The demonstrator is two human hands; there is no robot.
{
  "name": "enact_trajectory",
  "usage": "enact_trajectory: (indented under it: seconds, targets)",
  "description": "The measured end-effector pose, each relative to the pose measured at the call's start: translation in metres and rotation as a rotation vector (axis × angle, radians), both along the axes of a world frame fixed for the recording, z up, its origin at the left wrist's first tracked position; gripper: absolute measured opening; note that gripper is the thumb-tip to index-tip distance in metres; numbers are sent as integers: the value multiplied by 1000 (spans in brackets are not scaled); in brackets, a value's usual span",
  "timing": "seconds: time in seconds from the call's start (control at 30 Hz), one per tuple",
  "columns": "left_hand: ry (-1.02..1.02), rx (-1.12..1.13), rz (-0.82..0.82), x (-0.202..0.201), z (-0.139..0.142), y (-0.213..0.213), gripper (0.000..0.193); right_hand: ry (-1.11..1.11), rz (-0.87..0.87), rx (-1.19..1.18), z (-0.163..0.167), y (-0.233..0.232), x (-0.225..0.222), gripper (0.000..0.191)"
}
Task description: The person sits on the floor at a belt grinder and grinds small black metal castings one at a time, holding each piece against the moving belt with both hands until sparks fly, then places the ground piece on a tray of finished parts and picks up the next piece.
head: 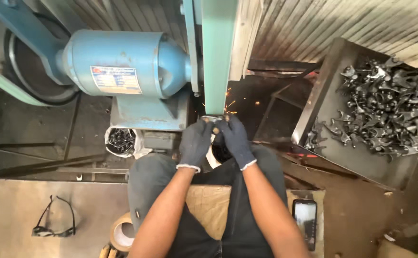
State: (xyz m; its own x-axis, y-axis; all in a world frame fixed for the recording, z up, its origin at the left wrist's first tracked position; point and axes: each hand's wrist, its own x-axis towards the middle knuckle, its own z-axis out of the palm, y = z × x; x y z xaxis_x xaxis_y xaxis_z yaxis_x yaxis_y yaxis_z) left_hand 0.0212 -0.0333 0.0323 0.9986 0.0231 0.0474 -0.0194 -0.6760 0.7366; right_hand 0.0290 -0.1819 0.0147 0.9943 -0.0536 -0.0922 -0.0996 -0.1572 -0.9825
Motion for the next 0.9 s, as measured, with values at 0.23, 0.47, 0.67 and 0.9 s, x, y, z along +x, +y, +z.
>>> enact_trajectory:
  seconds: [0.23,0.47,0.67,0.9]
  targets:
    - [18,74,-28,-17,1,-20,31,-39,-21,124,9,-17,-26,17]
    - [38,102,170,-3,-48,-47,39,-43,-35,102,-22,-17,10,17]
    - [-170,282,-77,7,-48,-56,29,0,-142,149,-30,-29,6,20]
    - [44,-38,-123,-22,29,-20,34,-211,-68,-167,9,-26,-51,32]
